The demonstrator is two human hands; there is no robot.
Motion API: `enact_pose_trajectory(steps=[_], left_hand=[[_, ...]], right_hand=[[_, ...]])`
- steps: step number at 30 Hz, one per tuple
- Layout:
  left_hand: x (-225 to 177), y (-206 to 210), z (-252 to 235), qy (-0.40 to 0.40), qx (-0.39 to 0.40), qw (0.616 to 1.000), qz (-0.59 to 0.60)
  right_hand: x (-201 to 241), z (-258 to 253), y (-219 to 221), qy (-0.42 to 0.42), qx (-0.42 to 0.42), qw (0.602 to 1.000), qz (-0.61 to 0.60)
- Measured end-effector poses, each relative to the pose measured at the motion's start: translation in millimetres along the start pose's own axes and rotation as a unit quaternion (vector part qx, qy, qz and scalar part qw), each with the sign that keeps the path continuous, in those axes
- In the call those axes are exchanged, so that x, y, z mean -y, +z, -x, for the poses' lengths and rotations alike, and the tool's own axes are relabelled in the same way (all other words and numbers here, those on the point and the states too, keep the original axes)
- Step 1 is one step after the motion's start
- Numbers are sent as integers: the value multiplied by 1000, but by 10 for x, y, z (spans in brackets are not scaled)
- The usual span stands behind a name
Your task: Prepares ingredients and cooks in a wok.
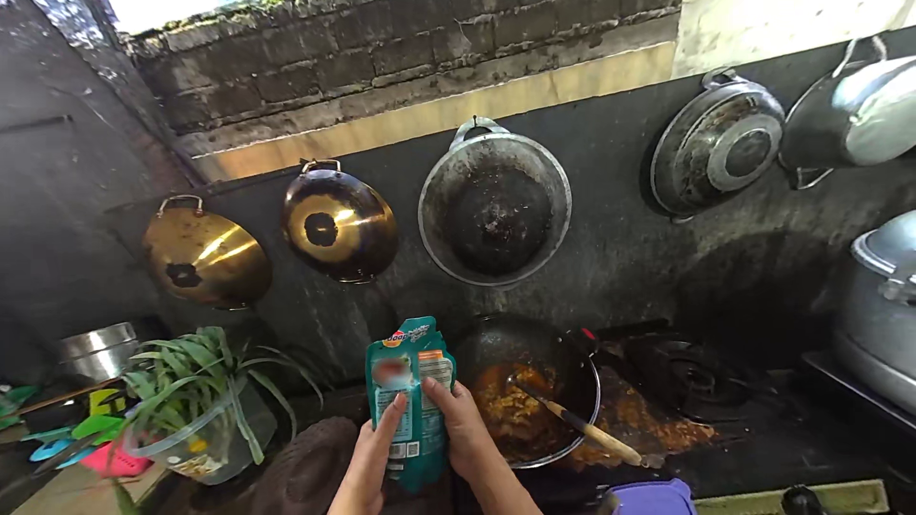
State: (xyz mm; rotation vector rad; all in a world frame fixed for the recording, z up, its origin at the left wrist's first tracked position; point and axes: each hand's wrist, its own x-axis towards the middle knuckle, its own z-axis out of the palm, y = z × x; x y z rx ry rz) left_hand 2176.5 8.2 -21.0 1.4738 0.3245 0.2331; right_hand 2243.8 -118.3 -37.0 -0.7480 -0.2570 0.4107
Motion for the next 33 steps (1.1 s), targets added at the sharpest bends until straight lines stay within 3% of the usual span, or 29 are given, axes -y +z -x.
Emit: enact_pose_trajectory(steps=[8, 15, 22, 33], left_hand=[[31, -27, -71, -19, -9, 1000, -18], [-7, -146, -217, -46, 27, 998, -38], [-79, -213, -394, -96, 85, 987, -93], [-116, -167, -492, -130, 119, 979, -105]], right_hand=[[-104, -34, 10, -14, -35, 999, -24], [-60, -181, -106, 59, 8, 996, -71], [-204, -138, 4, 10, -100, 989, -113], [-206, -143, -6, -20, -155, 983, -101]])
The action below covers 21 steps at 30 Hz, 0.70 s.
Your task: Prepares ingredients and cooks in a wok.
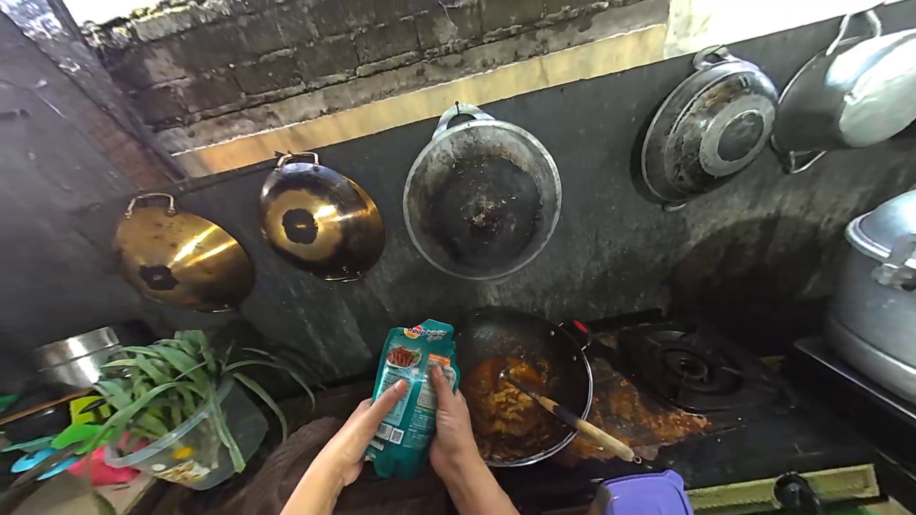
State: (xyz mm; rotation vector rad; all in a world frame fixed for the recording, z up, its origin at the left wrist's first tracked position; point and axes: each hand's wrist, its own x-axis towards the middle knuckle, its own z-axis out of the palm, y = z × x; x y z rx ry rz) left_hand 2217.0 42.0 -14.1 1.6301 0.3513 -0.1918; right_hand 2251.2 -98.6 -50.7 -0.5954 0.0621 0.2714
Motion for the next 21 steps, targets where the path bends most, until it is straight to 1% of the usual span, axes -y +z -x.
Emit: enact_pose_trajectory(steps=[8, 21], left_hand=[[26, 30, 26, 3, -2, 1000, 2], [40, 50, 49, 14, 14, 1000, 1]], right_hand=[[15, 0, -72, 12, 13, 1000, -8], [11, 46, -40, -23, -10, 1000, -14]])
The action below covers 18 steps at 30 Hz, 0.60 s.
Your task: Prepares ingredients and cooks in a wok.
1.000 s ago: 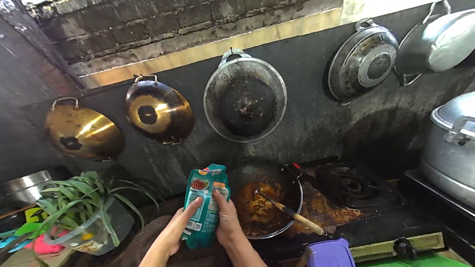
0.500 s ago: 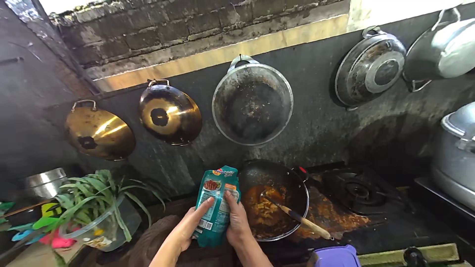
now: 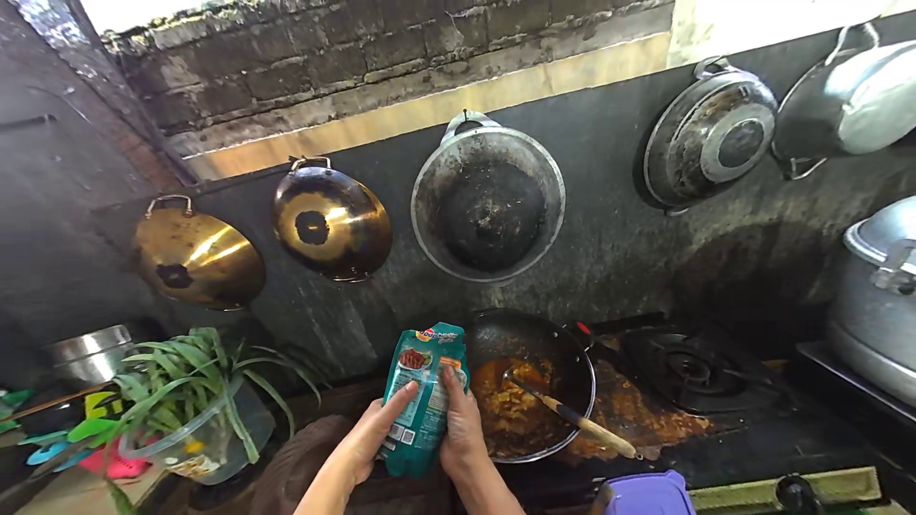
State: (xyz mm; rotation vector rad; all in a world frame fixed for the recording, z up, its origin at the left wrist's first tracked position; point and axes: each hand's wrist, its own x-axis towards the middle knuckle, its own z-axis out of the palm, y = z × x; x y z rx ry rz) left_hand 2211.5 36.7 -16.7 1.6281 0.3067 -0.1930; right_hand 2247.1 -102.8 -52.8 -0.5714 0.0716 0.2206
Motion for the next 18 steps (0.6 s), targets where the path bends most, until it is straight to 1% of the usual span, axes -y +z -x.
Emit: enact_pose_trajectory(steps=[8, 11, 18], left_hand=[[-1, -60, 34, 9, -9, 1000, 17], [-28, -88, 25, -1, -9, 1000, 28], [-106, -87, -48, -32, -6, 999, -6]], right_hand=[[-37, 22, 110, -22, -7, 1000, 20], [-17, 23, 182, -21, -17, 999, 18], [-41, -53, 172, -21, -43, 999, -23]])
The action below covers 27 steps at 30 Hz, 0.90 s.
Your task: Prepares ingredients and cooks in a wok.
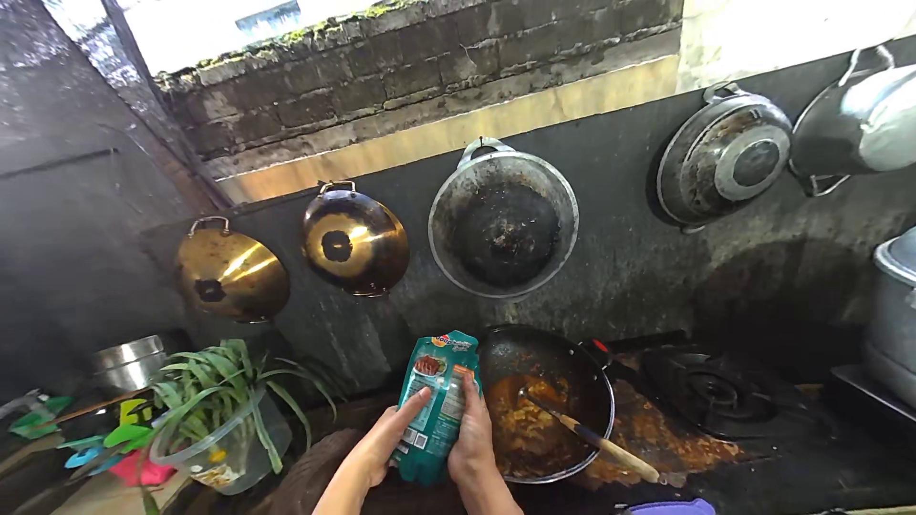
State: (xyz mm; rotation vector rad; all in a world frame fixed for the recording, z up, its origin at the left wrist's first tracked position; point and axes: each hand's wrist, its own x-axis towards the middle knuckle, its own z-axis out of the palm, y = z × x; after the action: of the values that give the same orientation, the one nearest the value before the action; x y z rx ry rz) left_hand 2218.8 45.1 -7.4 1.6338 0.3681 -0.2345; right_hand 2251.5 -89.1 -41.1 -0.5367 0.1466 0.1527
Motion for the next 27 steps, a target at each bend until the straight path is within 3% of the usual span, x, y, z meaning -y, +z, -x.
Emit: enact_pose_trajectory(steps=[19, 27], left_hand=[[-45, 159, -78, -4, 43, 999, 5], [-165, 111, -13, -9, 1, 999, -49]], right_hand=[[202, 11, -83, -26, -10, 999, 18], [96, -7, -83, -10, 15, 1000, -10]])
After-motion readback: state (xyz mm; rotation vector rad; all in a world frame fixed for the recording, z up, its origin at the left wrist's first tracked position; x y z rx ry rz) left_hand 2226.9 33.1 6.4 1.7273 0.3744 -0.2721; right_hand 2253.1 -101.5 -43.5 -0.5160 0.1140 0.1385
